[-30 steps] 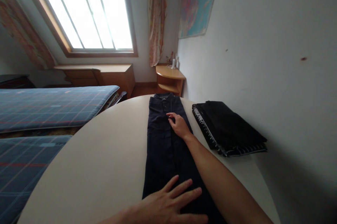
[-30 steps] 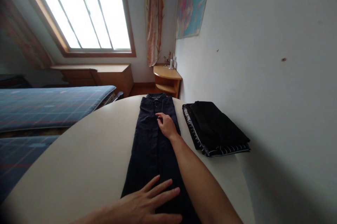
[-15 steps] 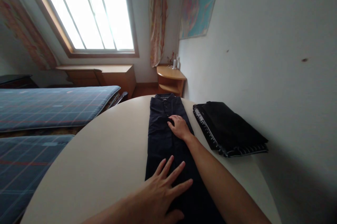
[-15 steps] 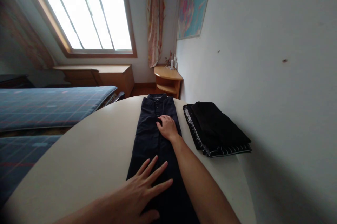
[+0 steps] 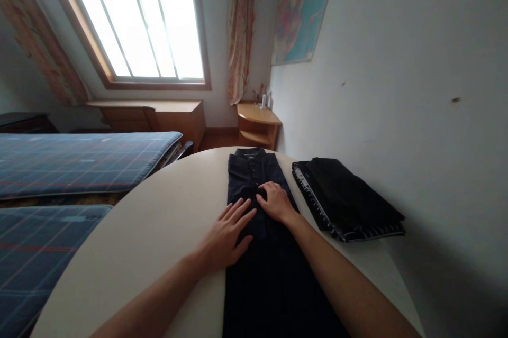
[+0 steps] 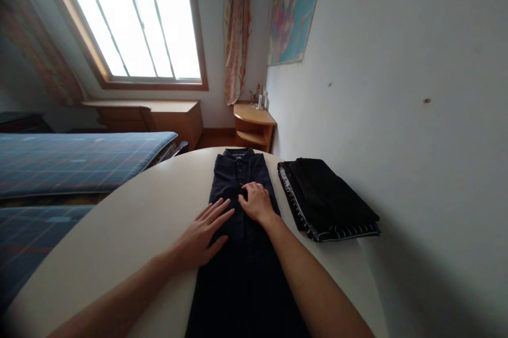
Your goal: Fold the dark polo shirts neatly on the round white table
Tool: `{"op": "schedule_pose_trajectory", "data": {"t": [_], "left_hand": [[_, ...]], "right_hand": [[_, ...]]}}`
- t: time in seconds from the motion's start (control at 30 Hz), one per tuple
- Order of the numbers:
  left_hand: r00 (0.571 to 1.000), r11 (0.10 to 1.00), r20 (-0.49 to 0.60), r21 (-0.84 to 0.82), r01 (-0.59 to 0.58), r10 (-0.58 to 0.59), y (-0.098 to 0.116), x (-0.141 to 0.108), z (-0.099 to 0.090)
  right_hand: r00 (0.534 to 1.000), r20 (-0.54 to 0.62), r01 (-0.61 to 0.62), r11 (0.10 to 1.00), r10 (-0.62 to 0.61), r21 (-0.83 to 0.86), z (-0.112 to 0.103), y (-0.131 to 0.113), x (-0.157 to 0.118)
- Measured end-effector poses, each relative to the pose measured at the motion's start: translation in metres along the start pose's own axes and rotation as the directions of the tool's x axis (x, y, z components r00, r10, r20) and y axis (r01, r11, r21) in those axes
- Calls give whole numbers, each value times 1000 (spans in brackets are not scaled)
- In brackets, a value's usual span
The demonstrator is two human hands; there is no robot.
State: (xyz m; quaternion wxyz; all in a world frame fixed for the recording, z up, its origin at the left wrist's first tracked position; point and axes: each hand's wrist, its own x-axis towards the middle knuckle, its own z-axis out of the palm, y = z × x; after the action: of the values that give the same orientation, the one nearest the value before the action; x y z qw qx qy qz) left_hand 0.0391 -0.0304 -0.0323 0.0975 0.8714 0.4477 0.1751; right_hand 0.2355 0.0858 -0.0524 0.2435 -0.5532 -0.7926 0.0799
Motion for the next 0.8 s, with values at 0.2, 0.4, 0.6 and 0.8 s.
{"op": "schedule_pose_trajectory", "data": {"t": [0.2,0.4,0.6,0.8], "left_hand": [[992,994,80,62,93,-97,-16,0,13],[991,994,92,49,95,-99,-14,1,8],[987,994,116,28,105,-108,-14,2,7],[985,993,128,4,118,-117,-15,3,8]], "right_hand": [[995,75,-64,996,69,-66,-5,-6,41],[992,81,-92,996,92,-12,7,-6,91],[994,88,-71,997,70,6,32,-12,125],[991,28,-128,992,128,2,45,-18,145]]}}
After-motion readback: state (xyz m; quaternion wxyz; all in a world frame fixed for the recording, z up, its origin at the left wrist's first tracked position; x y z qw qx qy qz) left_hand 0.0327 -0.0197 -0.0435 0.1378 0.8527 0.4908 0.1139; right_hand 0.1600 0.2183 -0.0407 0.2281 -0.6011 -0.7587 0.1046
